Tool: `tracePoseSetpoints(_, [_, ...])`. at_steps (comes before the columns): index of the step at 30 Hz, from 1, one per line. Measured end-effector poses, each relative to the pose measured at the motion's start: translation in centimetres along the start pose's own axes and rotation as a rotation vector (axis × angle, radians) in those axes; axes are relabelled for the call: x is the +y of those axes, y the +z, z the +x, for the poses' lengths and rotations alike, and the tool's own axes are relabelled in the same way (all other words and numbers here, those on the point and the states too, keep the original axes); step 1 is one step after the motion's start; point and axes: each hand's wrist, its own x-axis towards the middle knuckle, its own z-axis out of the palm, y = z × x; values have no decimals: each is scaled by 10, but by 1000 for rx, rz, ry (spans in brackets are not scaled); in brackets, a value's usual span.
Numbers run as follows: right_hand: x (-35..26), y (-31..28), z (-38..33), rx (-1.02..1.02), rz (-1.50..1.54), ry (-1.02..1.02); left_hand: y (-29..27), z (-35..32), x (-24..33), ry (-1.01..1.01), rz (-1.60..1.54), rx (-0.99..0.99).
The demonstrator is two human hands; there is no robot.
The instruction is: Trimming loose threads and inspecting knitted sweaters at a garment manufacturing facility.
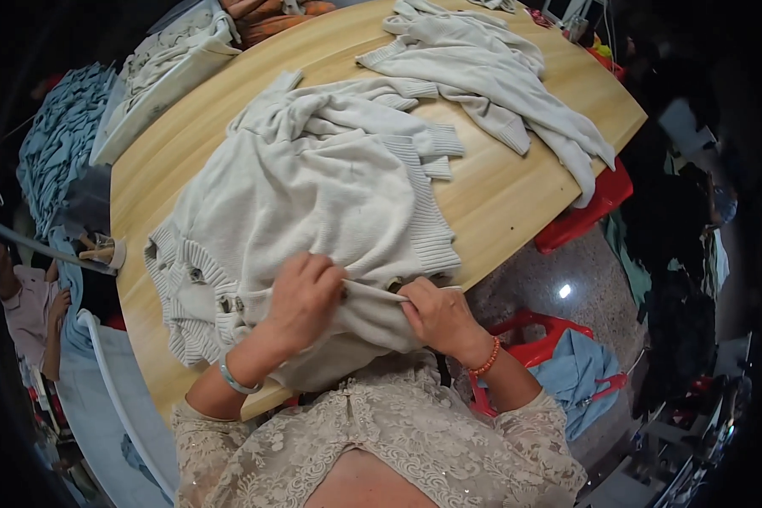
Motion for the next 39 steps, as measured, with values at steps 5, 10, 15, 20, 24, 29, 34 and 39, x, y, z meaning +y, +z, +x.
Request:
tracePoseSetpoints(5, [0, 15, -8, 85, 51, -51, 49, 27, 25, 76, -199, -261])
tracePoseSetpoints(10, [11, 28, -20, 68, 61, -36, 55, 29, 19, -157, -249, -365])
tracePoseSetpoints(15, [3, 23, -14, 149, 145, -74, 59, 32, 7, -588, -797, -398])
tracePoseSetpoints(20, [-3, 17, -10, 168, 177, -24, 54, 33, 1, -768, -1129, -324])
tracePoseSetpoints(24, [-3, 17, -5, 302, 165, -3, 50, 31, 3, -771, -1166, -281])
tracePoseSetpoints(29, [-8, 13, -7, 296, 96, 8, 70, 23, 3, -696, -1147, -134])
tracePoseSetpoints(34, [0, 18, -8, 287, 87, -59, 71, 24, 6, -718, -1119, -95])
tracePoseSetpoints(39, [-5, 21, -2, 260, 170, -22, 65, 21, 1, -747, -1198, -145])
